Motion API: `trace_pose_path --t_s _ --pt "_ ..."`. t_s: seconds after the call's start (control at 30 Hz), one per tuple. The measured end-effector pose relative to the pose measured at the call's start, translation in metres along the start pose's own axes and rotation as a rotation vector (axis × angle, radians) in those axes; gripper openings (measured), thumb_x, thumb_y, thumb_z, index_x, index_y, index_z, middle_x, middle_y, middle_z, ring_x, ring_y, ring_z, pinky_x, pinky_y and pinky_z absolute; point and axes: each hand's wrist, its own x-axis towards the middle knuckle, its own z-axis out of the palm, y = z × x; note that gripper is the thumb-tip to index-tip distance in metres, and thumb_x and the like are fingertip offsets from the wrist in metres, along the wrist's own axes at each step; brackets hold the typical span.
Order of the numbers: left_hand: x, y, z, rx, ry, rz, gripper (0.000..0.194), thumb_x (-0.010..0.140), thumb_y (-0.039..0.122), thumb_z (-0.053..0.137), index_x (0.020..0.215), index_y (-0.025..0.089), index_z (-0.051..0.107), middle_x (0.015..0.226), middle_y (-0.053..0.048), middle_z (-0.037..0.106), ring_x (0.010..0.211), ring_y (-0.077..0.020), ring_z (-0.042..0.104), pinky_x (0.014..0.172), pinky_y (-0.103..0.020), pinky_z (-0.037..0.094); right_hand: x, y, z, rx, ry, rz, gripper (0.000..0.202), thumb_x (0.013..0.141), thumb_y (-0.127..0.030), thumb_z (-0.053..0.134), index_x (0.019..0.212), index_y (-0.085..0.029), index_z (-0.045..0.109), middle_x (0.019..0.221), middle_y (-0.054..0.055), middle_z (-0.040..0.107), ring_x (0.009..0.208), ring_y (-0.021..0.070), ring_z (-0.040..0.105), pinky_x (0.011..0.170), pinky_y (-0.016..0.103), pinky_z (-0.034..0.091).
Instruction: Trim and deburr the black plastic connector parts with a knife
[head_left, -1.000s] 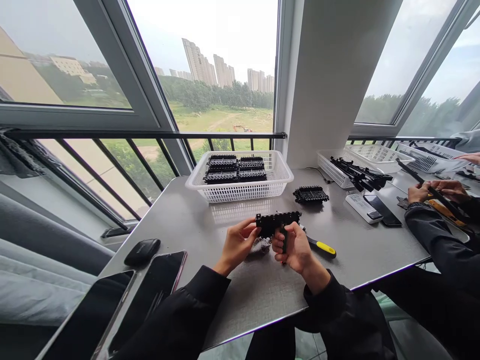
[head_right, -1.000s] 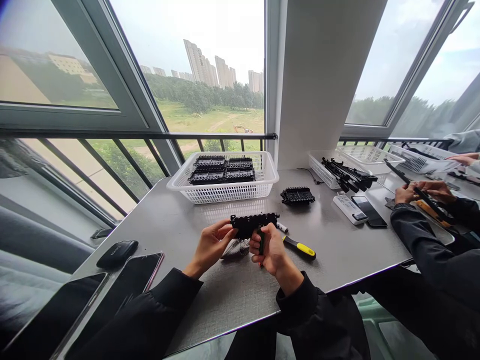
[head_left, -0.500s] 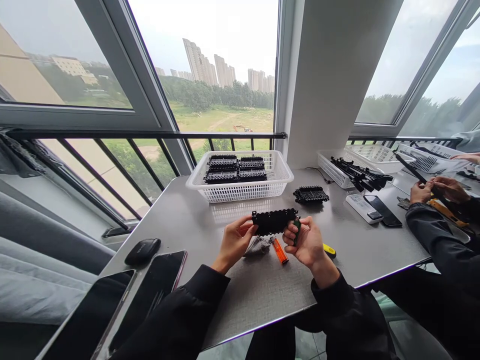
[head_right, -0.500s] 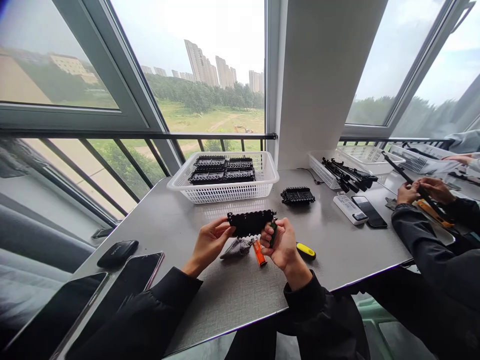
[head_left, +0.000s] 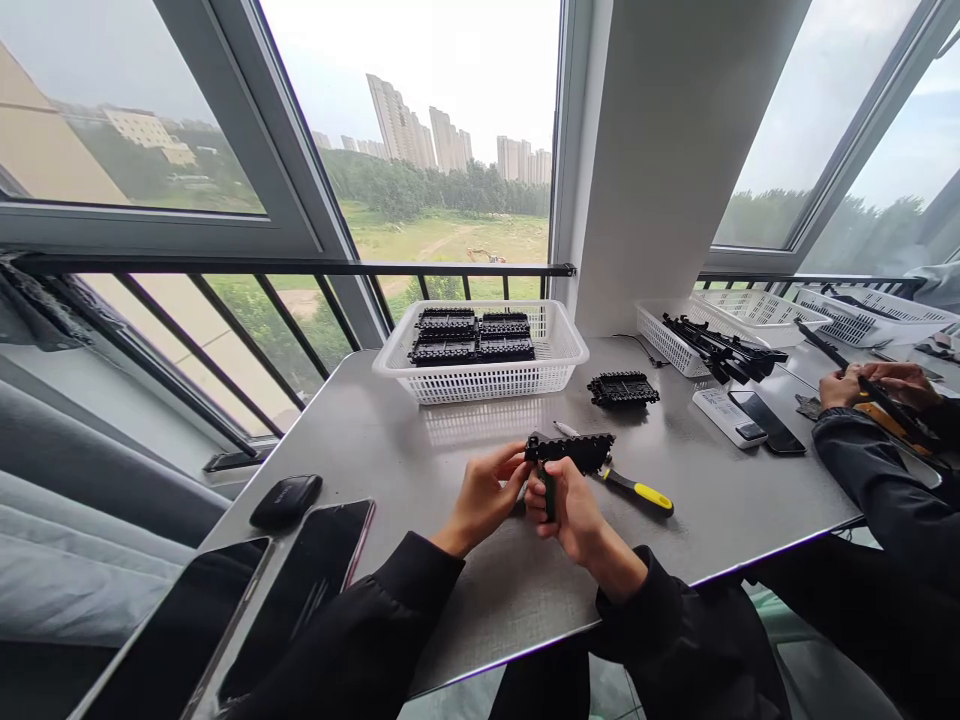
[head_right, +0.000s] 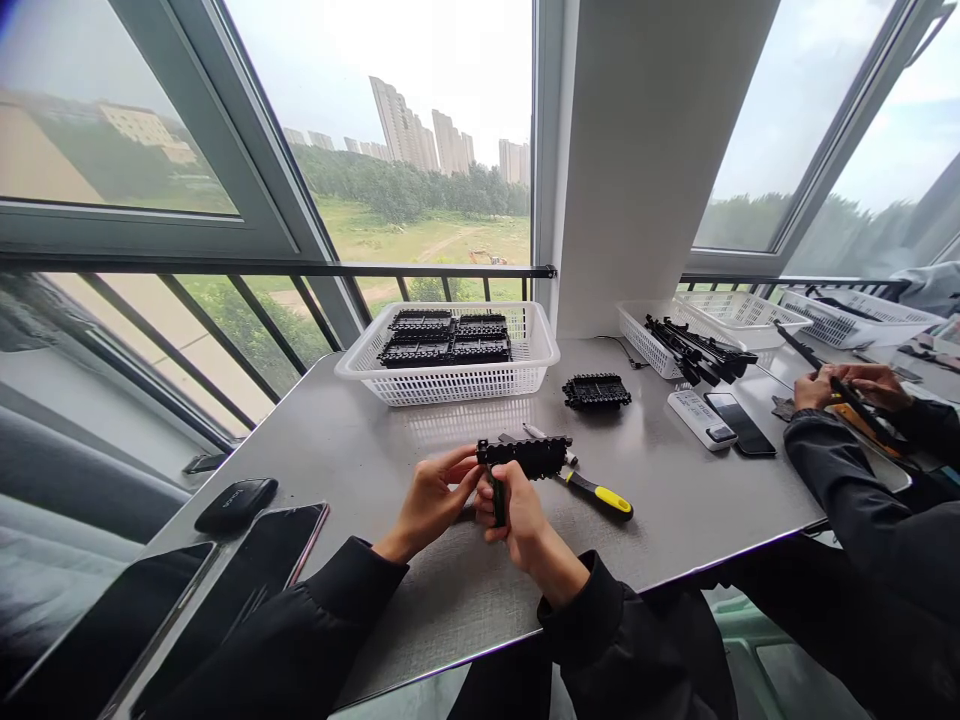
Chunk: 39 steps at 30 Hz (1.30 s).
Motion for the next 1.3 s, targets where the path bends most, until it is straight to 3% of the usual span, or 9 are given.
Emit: trace_pose_path --t_s 0.17,0.33,0.4,0.5,0.6,0.8,0.9,1.07,1.3 --pt "0.004 -0.001 -0.003 -0.105 0.085 -0.113 0.028 0.076 0.036 0.068 0.095 0.016 0.065 0.077 -0.004 0.074 0.066 -0.0196 0.071 0.063 -0.029 0.058 -0.007 -0.003 0.003 -0.196 0.033 -0.132 0.037 0.073 -0.055 0.054 0.071 -0.021 0.041 0.065 -0.005 0.034 0.053 0.0077 0.024 0.043 0.019 0.011" --pt "0.012 -0.001 -0.008 -0.444 0.22 -0.321 0.054 0.061 0.034 0.081 0.104 0.018 0.052 0.083 -0.004 0.072 0.064 -0.0187 0.069 0.058 -0.031 0.058 -0.003 -0.012 -0.018 -0.626 0.587 -0.774 0.034 0.075 -0.041 0.064 0.067 -0.022 0.037 0.064 -0.006 0.033 0.059 0.0101 0.031 0.054 0.023 0.031" --pt "0.013 -0.001 -0.007 -0.55 0.218 -0.355 0.067 0.055 0.027 0.085 0.109 0.02 0.046 0.087 -0.002 0.07 0.066 -0.0168 0.069 0.059 -0.029 0.058 0.003 -0.012 -0.027 -0.705 0.703 -0.878 0.032 0.076 -0.039 0.066 0.071 -0.022 0.04 0.068 -0.006 0.038 0.063 0.0114 0.037 0.061 0.025 0.036" --pt "0.011 -0.001 -0.003 -0.546 0.152 -0.36 0.07 0.052 0.023 0.087 0.108 0.021 0.044 0.083 0.001 0.068 0.064 -0.0137 0.066 0.058 -0.025 0.055 0.01 -0.009 -0.032 -0.699 0.625 -0.813 0.032 0.076 -0.044 0.067 0.078 -0.023 0.043 0.072 -0.005 0.045 0.066 0.013 0.045 0.064 0.027 0.039" --pt "0.01 -0.002 0.0 -0.457 0.085 -0.327 0.057 0.055 0.029 0.087 0.093 0.02 0.046 0.081 0.002 0.068 0.067 -0.0128 0.065 0.061 -0.023 0.054 0.013 -0.006 -0.032 -0.651 0.546 -0.786 0.033 0.077 -0.046 0.065 0.077 -0.023 0.041 0.069 -0.006 0.044 0.065 0.0134 0.045 0.064 0.027 0.039" --pt "0.011 -0.005 -0.001 -0.343 0.043 -0.315 0.053 0.073 0.053 0.071 0.107 0.019 0.05 0.072 0.0 0.07 0.061 -0.0141 0.064 0.055 -0.022 0.048 0.013 -0.01 -0.037 -0.701 0.575 -0.843 0.03 0.08 -0.039 0.061 0.075 -0.023 0.036 0.072 -0.004 0.045 0.069 0.0142 0.043 0.069 0.028 0.038" --pt "0.011 -0.004 -0.002 -0.269 0.014 -0.277 0.053 0.072 0.052 0.071 0.108 0.016 0.055 0.072 -0.002 0.072 0.063 -0.0157 0.065 0.058 -0.024 0.048 0.01 -0.013 -0.035 -0.764 0.579 -0.821 0.028 0.082 -0.038 0.059 0.075 -0.023 0.037 0.074 -0.003 0.049 0.069 0.0147 0.045 0.069 0.029 0.038" --pt "0.007 0.002 -0.002 -0.191 0.082 -0.221 0.043 0.075 0.047 0.069 0.103 0.016 0.057 0.073 -0.004 0.074 0.065 -0.0192 0.068 0.059 -0.027 0.05 -0.01 -0.017 -0.015 -0.866 0.743 -0.89 0.025 0.083 -0.042 0.057 0.076 -0.023 0.042 0.075 -0.002 0.047 0.07 0.0157 0.045 0.066 0.028 0.037" --pt "0.003 0.004 -0.001 -0.065 0.086 -0.081 0.031 0.082 0.038 0.062 0.105 0.017 0.056 0.082 -0.006 0.076 0.074 -0.0212 0.071 0.065 -0.028 0.051 -0.016 -0.012 0.005 -0.432 0.183 -0.505 0.038 0.084 -0.056 0.043 0.067 -0.022 0.041 0.06 -0.005 0.031 0.052 0.0106 0.024 0.049 0.025 0.02"
